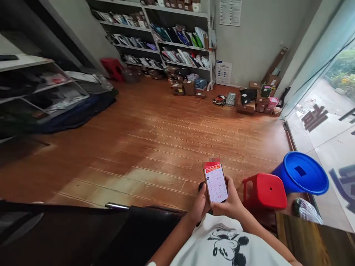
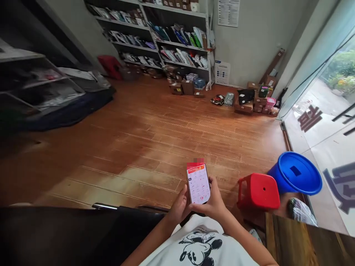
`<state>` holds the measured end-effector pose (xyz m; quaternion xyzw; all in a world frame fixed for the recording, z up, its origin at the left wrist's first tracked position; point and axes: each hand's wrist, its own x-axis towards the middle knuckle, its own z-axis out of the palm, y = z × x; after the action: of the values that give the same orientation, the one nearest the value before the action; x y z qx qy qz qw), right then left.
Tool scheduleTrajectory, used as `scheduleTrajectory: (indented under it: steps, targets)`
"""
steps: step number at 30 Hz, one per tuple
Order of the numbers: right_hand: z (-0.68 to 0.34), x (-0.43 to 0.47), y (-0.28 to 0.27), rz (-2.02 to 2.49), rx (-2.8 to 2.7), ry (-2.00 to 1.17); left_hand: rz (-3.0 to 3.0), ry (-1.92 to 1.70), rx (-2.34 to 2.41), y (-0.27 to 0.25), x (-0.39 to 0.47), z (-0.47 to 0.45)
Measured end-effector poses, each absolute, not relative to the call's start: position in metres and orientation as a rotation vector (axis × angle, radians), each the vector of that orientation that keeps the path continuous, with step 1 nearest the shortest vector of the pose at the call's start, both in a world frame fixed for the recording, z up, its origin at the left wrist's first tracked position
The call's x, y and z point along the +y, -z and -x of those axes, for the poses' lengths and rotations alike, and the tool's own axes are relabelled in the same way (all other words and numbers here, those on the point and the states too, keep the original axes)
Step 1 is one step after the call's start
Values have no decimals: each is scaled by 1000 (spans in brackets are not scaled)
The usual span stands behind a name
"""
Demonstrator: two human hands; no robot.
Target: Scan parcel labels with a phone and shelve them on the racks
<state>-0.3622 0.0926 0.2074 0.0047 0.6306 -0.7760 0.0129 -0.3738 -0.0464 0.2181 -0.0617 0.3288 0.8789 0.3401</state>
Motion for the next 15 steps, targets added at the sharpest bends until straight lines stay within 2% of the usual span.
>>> scheduleTrajectory:
  steps: [3, 10, 15]
  targets:
    - [433, 57, -213, 15, 1746, 2465, 131, -2313, 822, -231, -86, 434]
    - [590, -29, -232, -149, 1745, 2523, 187, -2254, 1012, -257, -158, 569]
    - [663, -69, -238, -156, 1678, 2572, 220, -2216, 1081, -235, -198, 642]
